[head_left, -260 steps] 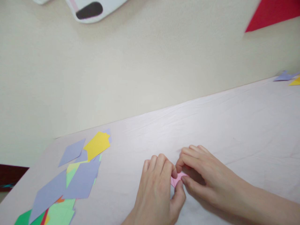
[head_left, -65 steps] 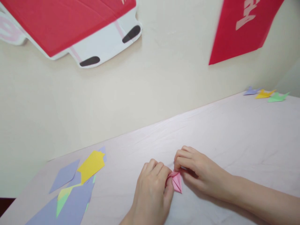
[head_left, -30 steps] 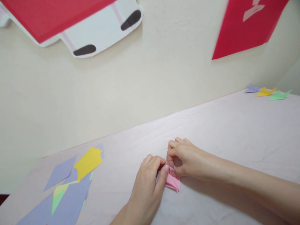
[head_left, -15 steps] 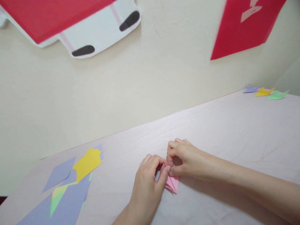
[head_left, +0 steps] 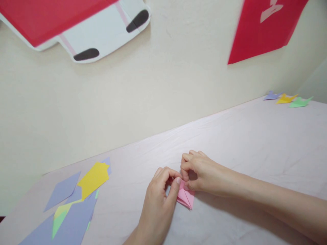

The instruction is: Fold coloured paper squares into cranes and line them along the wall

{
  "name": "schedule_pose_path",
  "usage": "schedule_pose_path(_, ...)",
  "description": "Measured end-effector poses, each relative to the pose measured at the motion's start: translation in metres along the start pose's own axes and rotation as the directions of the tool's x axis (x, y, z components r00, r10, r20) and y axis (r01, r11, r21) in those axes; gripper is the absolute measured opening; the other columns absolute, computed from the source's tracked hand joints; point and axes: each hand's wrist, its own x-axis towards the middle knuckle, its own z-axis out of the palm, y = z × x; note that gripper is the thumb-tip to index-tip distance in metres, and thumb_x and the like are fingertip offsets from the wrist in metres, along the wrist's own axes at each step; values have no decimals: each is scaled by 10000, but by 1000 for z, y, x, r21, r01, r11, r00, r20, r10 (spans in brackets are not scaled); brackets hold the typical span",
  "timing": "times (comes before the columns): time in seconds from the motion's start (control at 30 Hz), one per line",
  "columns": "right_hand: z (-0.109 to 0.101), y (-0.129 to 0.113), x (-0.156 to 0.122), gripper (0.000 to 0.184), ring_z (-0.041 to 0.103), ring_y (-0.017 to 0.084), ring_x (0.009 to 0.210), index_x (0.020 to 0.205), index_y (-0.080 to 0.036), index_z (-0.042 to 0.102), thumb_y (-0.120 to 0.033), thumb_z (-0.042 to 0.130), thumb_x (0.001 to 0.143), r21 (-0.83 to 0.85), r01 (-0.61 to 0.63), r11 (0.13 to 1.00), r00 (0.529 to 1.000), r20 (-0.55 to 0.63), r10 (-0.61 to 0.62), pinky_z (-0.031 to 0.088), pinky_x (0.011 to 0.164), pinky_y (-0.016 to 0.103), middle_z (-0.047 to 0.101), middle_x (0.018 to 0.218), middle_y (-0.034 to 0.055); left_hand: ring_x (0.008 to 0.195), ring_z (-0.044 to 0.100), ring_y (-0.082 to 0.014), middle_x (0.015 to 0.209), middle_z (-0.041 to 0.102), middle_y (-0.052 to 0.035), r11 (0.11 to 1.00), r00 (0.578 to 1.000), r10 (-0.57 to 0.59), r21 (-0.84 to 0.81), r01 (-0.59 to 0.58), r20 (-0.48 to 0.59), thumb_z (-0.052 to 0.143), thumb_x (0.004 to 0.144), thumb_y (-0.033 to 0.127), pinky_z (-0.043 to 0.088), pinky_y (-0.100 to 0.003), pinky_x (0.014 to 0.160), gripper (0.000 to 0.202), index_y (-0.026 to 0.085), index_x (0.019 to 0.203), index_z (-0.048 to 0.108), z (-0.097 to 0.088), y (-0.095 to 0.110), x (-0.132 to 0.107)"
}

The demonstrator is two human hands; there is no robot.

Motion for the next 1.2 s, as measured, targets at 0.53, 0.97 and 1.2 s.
schedule_pose_path(0.53,-4,-3,0,194,495,172,776,694,-185,522,-18,612,736,38,94,995,995,-49,-92,376,705,277,545,750,-4,1119,534,-212,1195,587,-51,985,985,-102,-151,80,-139,398,1006,465,387,-340,964,293,258,1162,533,-1,-1,-4)
schedule_pose_path(0.97,10,-10,-5,127,497,186,746,752,-204,507,-116,530,840,97,194,976,931,-333,-152,373,666,292,544,726,11,1085,620,-266,1225,628,-154,667,961,-266,-705,241,77,645,871,389,506,-355,869,550,143,1313,430,15,15,0)
schedule_pose_path(1.2,10,-9,-1,81,460,196,704,868,-177,593,-135,540,824,-230,253,940,890,-325,-319,321,675,322,606,729,34,1009,617,-219,1146,633,-109,764,985,-157,-623,170,76,514,958,387,524,-316,792,292,171,1153,524,19,13,-1)
